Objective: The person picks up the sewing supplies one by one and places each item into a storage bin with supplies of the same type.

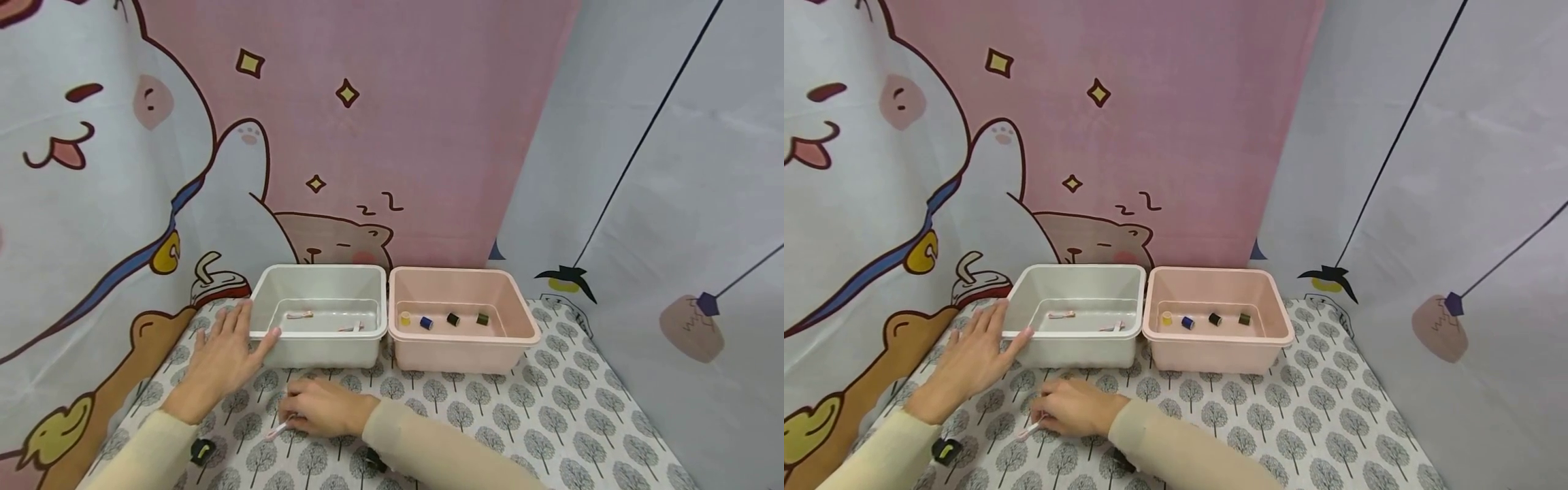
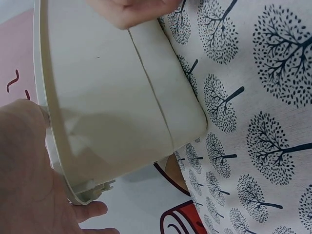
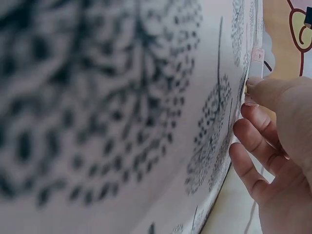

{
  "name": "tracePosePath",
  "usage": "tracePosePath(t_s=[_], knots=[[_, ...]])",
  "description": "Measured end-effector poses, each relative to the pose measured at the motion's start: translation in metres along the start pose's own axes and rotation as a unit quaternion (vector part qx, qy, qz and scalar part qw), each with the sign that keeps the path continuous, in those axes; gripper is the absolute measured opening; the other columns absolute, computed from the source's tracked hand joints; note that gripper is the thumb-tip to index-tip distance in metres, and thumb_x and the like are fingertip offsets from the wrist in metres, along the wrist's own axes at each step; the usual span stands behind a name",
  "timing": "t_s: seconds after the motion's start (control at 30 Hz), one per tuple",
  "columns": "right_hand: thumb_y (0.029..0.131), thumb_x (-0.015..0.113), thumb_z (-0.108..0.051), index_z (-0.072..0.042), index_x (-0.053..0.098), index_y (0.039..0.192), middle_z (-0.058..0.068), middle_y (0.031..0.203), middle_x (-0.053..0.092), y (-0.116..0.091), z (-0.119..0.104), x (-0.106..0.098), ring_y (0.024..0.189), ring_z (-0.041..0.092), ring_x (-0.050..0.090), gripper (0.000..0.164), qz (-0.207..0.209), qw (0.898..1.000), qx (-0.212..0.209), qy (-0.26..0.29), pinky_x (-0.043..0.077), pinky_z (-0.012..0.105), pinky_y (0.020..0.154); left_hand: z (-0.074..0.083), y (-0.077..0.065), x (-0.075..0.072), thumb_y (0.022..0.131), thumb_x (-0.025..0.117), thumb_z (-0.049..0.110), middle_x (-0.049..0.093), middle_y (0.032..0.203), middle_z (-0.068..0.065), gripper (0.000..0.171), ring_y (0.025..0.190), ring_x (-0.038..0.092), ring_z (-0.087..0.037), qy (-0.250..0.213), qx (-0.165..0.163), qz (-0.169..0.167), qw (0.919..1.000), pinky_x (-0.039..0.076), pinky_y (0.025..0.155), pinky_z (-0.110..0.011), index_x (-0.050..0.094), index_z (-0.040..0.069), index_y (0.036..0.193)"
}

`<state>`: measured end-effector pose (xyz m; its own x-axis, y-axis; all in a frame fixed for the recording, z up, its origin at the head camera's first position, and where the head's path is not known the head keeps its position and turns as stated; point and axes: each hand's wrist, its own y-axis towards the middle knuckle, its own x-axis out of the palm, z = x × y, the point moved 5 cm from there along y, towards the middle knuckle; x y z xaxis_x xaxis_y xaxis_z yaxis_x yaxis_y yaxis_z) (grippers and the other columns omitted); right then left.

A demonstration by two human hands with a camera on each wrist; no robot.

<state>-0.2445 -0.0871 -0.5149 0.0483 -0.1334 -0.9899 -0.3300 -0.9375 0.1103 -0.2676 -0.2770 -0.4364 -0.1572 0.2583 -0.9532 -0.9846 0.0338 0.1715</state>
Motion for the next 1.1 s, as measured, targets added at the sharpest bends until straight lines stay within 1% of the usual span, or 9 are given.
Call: tracePosePath(t_s=[0.1,0.2,0.33,0.5,0.63,0.83,1.1], knots=[[0.113,0.08,-0.029,-0.027,0.084,0.125,-0.014,0.111,0.071,-0.006,0.002,-0.004,0.088,-0.012,0.054,0.013,0.007,1.0,-0.004,0.009,0.043,-0.002,0.084,0.001,0.0,0.0,0.117,0.035,0.08,0.021,0.189,-0.039,0.109,0.172,0.021,-0.07,0.001,0.0,-0.001,1.0,0.015,0.129,-0.099,0.013,-0.003,0.185],[0.113,0.079,-0.029,-0.027,0.084,0.125,-0.013,0.113,0.072,-0.011,0.003,-0.011,0.089,-0.011,0.054,0.013,0.02,1.0,-0.004,0.004,0.044,-0.001,0.085,0.0,0.0,0.0,0.117,0.035,0.079,0.022,0.188,-0.039,0.109,0.172,0.021,-0.07,0.001,-0.001,0.001,1.0,0.015,0.129,-0.099,0.013,-0.003,0.185],[0.114,0.078,-0.032,-0.029,0.083,0.126,-0.013,0.119,0.075,-0.018,0.005,-0.021,0.096,-0.01,0.06,0.014,0.036,0.999,0.0,-0.01,0.047,0.0,0.09,0.0,0.0,0.0,0.117,0.035,0.08,0.023,0.188,-0.039,0.109,0.172,0.022,-0.07,0.0,-0.001,0.004,1.0,0.015,0.129,-0.099,0.014,-0.002,0.185],[0.113,0.08,-0.033,-0.03,0.083,0.127,-0.013,0.126,0.077,-0.026,0.008,-0.031,0.099,-0.01,0.064,0.015,0.044,0.999,0.007,-0.014,0.049,0.002,0.091,-0.001,-0.001,0.001,0.117,0.036,0.08,0.023,0.188,-0.039,0.109,0.171,0.023,-0.071,0.001,-0.001,0.005,1.0,0.016,0.128,-0.1,0.014,-0.002,0.185],[0.112,0.08,-0.034,-0.031,0.083,0.126,-0.013,0.126,0.077,-0.032,0.012,-0.042,0.097,-0.009,0.063,0.014,0.054,0.998,0.014,-0.025,0.05,0.002,0.092,-0.001,-0.001,0.001,0.117,0.035,0.08,0.022,0.188,-0.04,0.109,0.171,0.023,-0.071,0.003,-0.001,0.004,1.0,0.015,0.128,-0.099,0.014,-0.003,0.185],[0.114,0.078,-0.033,-0.029,0.083,0.131,-0.012,0.126,0.077,-0.039,0.015,-0.061,0.097,-0.008,0.064,0.019,0.075,0.997,0.014,-0.03,0.05,0.002,0.093,-0.001,-0.001,0.001,0.117,0.034,0.081,0.023,0.188,-0.04,0.109,0.171,0.024,-0.071,0.006,-0.004,0.005,1.0,0.016,0.129,-0.099,0.014,-0.002,0.185],[0.113,0.079,-0.029,-0.024,0.083,0.129,-0.009,0.12,0.076,-0.047,0.015,-0.092,0.094,-0.004,0.063,0.017,0.106,0.994,0.009,-0.014,0.048,0.001,0.088,0.001,-0.001,0.001,0.117,0.035,0.08,0.024,0.187,-0.04,0.109,0.17,0.025,-0.071,0.007,-0.003,0.004,1.0,0.016,0.128,-0.099,0.016,-0.003,0.185]])
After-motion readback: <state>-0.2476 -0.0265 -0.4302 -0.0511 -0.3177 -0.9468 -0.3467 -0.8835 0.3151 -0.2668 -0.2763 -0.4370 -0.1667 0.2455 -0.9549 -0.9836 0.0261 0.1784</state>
